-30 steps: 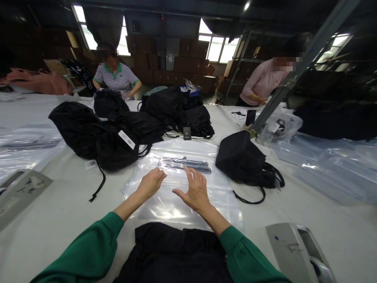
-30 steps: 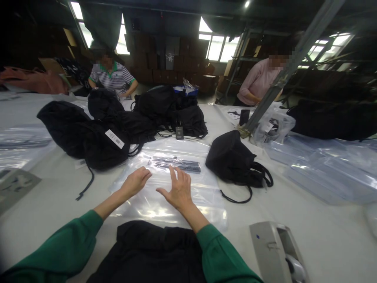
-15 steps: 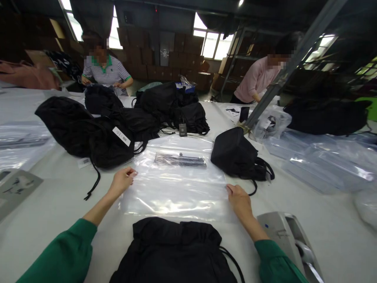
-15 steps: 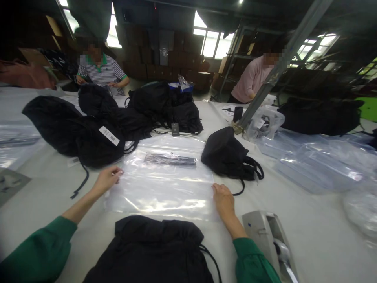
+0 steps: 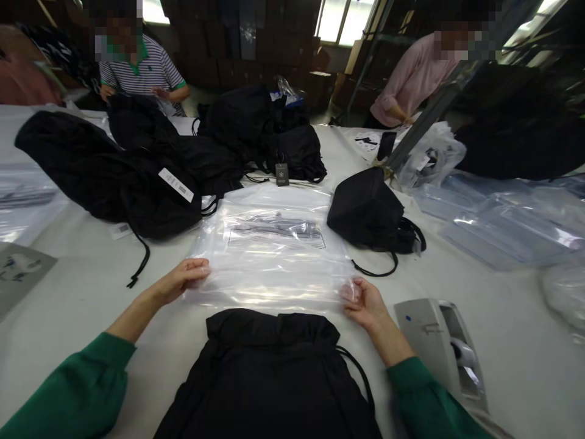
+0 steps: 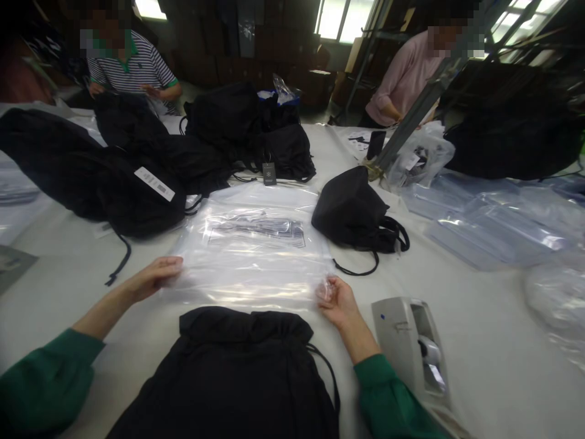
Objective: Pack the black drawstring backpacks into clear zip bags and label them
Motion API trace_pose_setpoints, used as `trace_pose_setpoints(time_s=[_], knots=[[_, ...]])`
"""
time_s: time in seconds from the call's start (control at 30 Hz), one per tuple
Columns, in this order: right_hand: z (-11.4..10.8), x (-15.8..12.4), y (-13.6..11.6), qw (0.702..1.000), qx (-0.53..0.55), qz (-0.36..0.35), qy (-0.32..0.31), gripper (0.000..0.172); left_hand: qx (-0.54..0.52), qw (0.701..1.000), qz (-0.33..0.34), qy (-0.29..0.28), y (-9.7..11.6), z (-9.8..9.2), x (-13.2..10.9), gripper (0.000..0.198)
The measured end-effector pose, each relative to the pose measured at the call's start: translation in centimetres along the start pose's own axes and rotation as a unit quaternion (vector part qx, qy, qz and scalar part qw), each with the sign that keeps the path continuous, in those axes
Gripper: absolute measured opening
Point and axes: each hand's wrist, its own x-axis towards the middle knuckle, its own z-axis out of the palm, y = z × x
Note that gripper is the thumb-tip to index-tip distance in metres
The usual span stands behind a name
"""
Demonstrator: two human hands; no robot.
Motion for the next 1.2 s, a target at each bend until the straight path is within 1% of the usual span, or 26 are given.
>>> trace_pose_setpoints(time_s=[0.03, 0.07, 0.1, 0.13, 0.17, 0.2, 0.23, 0.27, 0.3, 0.33, 0.37, 0.47, 0.57, 0.67, 0.73, 0.8, 0.83, 0.87, 0.9, 0.93, 0.97, 1.0, 1.03, 1.07, 1.13, 1.2], knots=[[0.2, -0.3, -0.1, 1.000, -0.007, -0.005, -0.005, 0.031, 0.062, 0.998, 0.003, -0.022, 0.1, 0.0, -0.4, 0.028], [0.3, -0.5, -0.3, 1.000, -0.018, -0.013, -0.008, 0.029, 0.154, 0.987, 0.023, -0.042, 0.1, -0.1, -0.7, 0.030], [0.3, -0.7, -0.5, 0.999, -0.034, -0.025, -0.008, 0.028, 0.269, 0.960, 0.059, -0.055, 0.1, -0.1, -0.9, 0.031], [0.3, -0.9, -0.7, 0.998, -0.053, -0.039, -0.006, 0.025, 0.391, 0.912, 0.107, -0.060, 0.0, 0.0, -1.1, 0.029], [0.2, -1.1, -0.9, 0.995, -0.080, -0.055, 0.000, 0.023, 0.500, 0.849, 0.158, -0.066, -0.2, 0.1, -1.3, 0.027], [0.1, -1.3, -1.0, 0.990, -0.119, -0.075, 0.007, 0.022, 0.580, 0.786, 0.200, -0.074, -0.6, 0.3, -1.4, 0.023], [0.1, -1.5, -0.9, 0.981, -0.166, -0.098, 0.014, 0.022, 0.624, 0.742, 0.228, -0.088, -1.1, 0.5, -1.6, 0.019], [0.1, -1.9, -0.7, 0.969, -0.215, -0.120, 0.017, 0.023, 0.648, 0.714, 0.243, -0.108, -1.7, 0.7, -1.8, 0.015], [0.1, -2.4, -0.3, 0.954, -0.263, -0.141, 0.016, 0.022, 0.656, 0.702, 0.245, -0.127, -2.4, 0.9, -2.0, 0.013], [0.3, -3.0, 0.3, 0.940, -0.304, -0.157, 0.012, 0.021, 0.656, 0.703, 0.238, -0.138, -3.1, 1.0, -2.2, 0.012], [0.5, -3.8, 1.1, 0.927, -0.336, -0.168, 0.008, 0.018, 0.652, 0.710, 0.226, -0.141, -3.7, 1.1, -2.4, 0.011], [1.3, -6.5, 3.5, 0.904, -0.388, -0.177, 0.020, 0.016, 0.630, 0.744, 0.186, -0.126, -5.0, 1.3, -3.4, 0.008], [1.8, -8.9, 4.9, 0.892, -0.417, -0.171, 0.030, 0.018, 0.602, 0.774, 0.163, -0.110, -5.4, 1.7, -4.4, 0.008], [2.1, -10.4, 4.9, 0.889, -0.429, -0.157, 0.022, 0.021, 0.557, 0.812, 0.143, -0.097, -5.3, 2.7, -5.4, 0.010], [2.6, -11.1, 4.3, 0.900, -0.413, -0.137, 0.016, 0.027, 0.521, 0.838, 0.132, -0.097, -5.2, 3.5, -6.1, 0.014], [3.5, -11.9, 3.6, 0.939, -0.334, -0.082, -0.011, 0.036, 0.483, 0.860, 0.123, -0.104, -5.4, 4.2, -6.9, 0.024], [4.0, -12.4, 3.3, 0.960, -0.276, -0.043, -0.030, 0.040, 0.442, 0.884, 0.104, -0.111, -5.6, 4.6, -7.4, 0.031], [4.4, -12.8, 3.0, 0.975, -0.217, -0.005, -0.048, 0.045, 0.381, 0.914, 0.067, -0.121, -5.9, 5.0, -7.9, 0.039], [4.8, -13.2, 2.7, 0.983, -0.169, 0.026, -0.061, 0.050, 0.303, 0.944, 0.014, -0.131, -6.4, 5.3, -8.5, 0.047], [5.0, -13.6, 2.4, 0.987, -0.141, 0.043, -0.064, 0.056, 0.219, 0.965, -0.045, -0.136, -6.8, 5.6, -9.1, 0.052], [5.0, -13.9, 2.1, 0.988, -0.131, 0.048, -0.058, 0.060, 0.140, 0.976, -0.099, -0.131, -7.3, 5.8, -9.7, 0.055], [4.8, -14.2, 1.8, 0.988, -0.137, 0.044, -0.047, 0.063, 0.086, 0.980, -0.135, -0.116, -7.7, 6.0, -10.2, 0.055], [4.5, -14.4, 1.4, 0.987, -0.156, 0.035, -0.029, 0.064, 0.069, 0.983, -0.143, -0.096, -8.0, 6.0, -10.8, 0.054], [4.0, -14.6, 1.0, 0.982, -0.186, 0.023, -0.007, 0.063, 0.078, 0.986, -0.130, -0.073, -8.1, 5.9, -11.2, 0.051], [3.2, -15.0, 0.1, 0.963, -0.265, -0.009, 0.051, 0.058, 0.144, 0.987, -0.066, -0.026, -8.0, 5.4, -11.8, 0.048], [2.8, -15.5, -0.6, 0.938, -0.325, -0.047, 0.107, 0.051, 0.210, 0.978, -0.013, -0.002, -7.5, 4.6, -12.1, 0.049]])
